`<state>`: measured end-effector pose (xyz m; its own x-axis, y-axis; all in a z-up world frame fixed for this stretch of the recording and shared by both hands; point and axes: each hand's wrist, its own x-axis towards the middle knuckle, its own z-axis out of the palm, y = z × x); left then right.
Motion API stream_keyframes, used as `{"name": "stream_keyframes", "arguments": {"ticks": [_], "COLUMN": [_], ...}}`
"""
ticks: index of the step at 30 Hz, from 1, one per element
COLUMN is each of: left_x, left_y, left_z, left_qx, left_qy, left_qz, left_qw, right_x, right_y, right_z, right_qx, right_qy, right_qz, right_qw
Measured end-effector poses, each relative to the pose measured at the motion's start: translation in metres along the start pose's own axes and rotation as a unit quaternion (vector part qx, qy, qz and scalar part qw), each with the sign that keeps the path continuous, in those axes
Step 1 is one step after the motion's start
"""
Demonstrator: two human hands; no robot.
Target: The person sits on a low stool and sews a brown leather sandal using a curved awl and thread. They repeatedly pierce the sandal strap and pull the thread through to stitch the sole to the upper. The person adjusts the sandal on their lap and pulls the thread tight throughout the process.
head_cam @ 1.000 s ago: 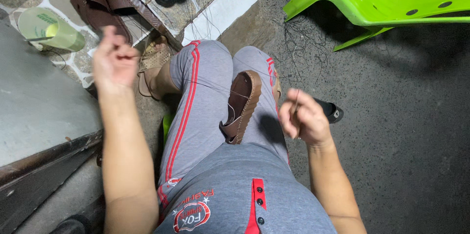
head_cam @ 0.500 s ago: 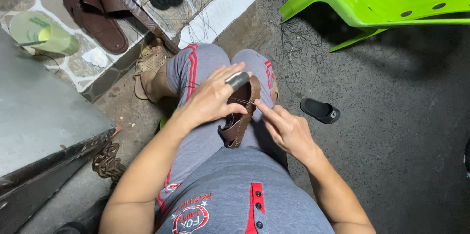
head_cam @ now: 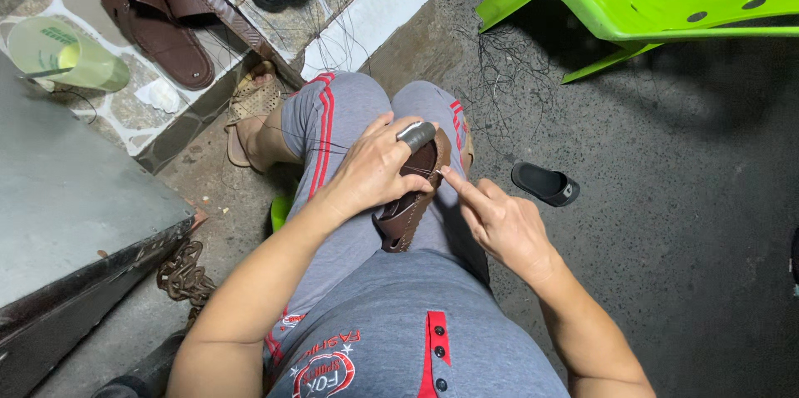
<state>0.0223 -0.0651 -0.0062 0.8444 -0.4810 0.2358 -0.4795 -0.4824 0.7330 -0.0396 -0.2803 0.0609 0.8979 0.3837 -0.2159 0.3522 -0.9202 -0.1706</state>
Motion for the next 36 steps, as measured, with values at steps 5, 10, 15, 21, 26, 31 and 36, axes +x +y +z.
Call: {"name": "stream_keyframes", "arguments": {"ticks": [5,10,15,21,26,31,36], "left_x": [0.003,0.004,0.005,0.004,-0.012,-0.033,-0.047], "left_y": [0.002,-0.005,-0.010,-0.001,0.005,0.011,0.002], "left_z": [0.013,0.036,0.043,0.032,0.016,0.022,0.032], "left_qx": [0.020,0.021,0.022,0.039,0.019,-0.046,0.048], "left_qy": [0.010,0.024,0.029,0.034,0.101,0.176,0.208], "left_qz": [0.004,-0.003,-0.015,-0.021,0.011,0.010,0.061], "left_qw": [1.000,0.999,0.999,0.998,0.995,0.983,0.975], "right_x": [0.005,0.006,0.015,0.018,0.015,0.016,0.020], "right_y": [-0.010,-0.008,0.010,0.014,0.009,0.006,0.004], "right_z": [-0.028,-0.025,-0.010,0.018,0.009,0.004,0.003], "right_qx": [-0.070,-0.170,-0.085,-0.036,0.024,-0.002,-0.020], "right_qy": [-0.101,-0.065,-0.040,0.079,0.134,0.162,0.175], "right_qz": [0.061,0.018,-0.020,-0.039,-0.088,-0.126,-0.137], "right_qw": [0.991,0.983,0.995,0.996,0.987,0.979,0.975]}}
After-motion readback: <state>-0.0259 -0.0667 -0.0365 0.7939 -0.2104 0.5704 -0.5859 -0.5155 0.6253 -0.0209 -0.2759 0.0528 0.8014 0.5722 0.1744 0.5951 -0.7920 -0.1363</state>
